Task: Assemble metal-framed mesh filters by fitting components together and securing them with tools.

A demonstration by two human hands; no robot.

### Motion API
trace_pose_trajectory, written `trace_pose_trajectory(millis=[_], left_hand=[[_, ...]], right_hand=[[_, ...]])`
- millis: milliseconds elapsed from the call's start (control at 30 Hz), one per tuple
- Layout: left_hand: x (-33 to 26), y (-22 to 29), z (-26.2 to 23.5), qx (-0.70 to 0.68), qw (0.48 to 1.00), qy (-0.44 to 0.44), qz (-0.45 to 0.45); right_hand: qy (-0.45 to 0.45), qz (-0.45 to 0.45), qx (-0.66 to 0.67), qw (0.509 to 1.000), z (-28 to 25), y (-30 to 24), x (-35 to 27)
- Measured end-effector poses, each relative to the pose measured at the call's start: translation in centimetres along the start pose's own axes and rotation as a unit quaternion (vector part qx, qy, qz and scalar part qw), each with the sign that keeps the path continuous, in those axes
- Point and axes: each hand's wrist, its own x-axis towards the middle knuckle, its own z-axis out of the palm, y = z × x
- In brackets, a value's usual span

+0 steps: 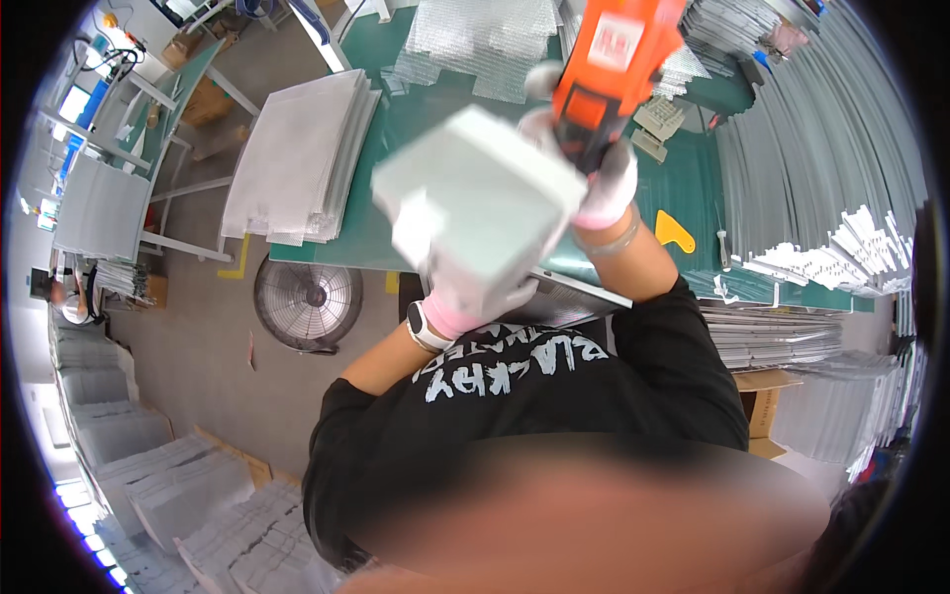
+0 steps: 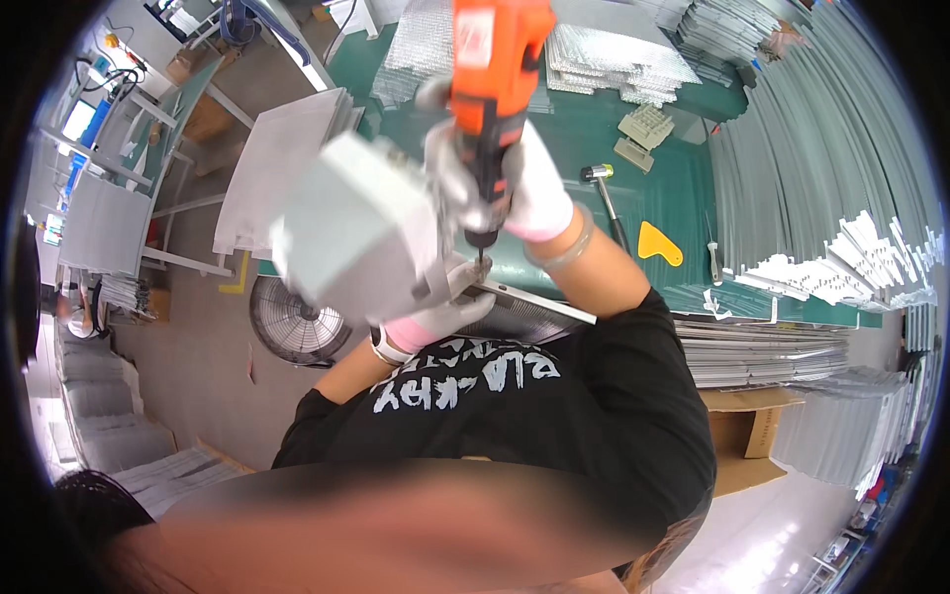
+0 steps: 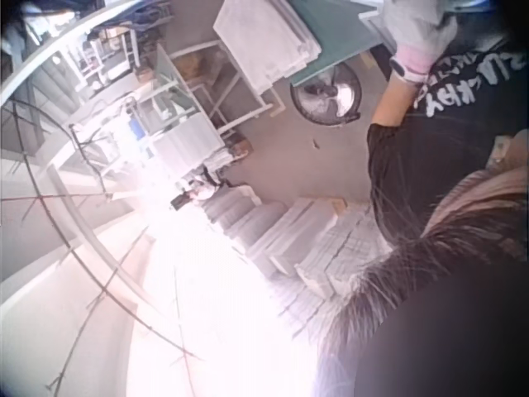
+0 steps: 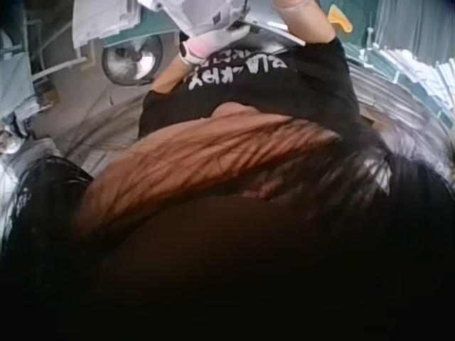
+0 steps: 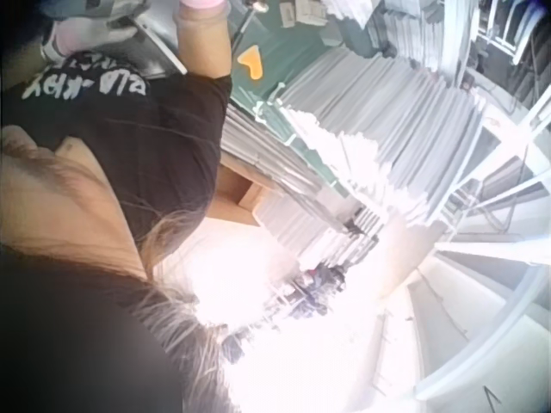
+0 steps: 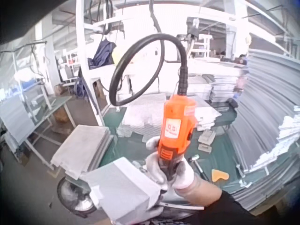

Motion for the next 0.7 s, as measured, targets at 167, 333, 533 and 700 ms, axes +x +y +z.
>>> trace_pose_trajectory(millis=[167, 333, 533, 700], left_hand=[[5.0, -0.4, -3.2, 0.157, 0.987, 0.006, 0.041], [10.6, -5.5, -3.1, 0.191, 0.979, 0.052, 0.053], [15.2, -15.5, -0.2, 0.264, 0.962, -0.01, -0.066], [9.9, -18.9, -1.3, 0.071, 0.989, 0.002, -0.134]], right_hand=[[0.166, -0.144, 0.024, 0.975, -2.6, -7.0, 3.6], [0.229, -0.21, -0.052, 0.949, -4.4, -14.7, 5.3], [0.008, -0.091, 0.114, 0.989, -4.6, -18.2, 4.8], [-0.028, 0.074, 0.864, 0.498, -7.6, -25.0, -0.9]])
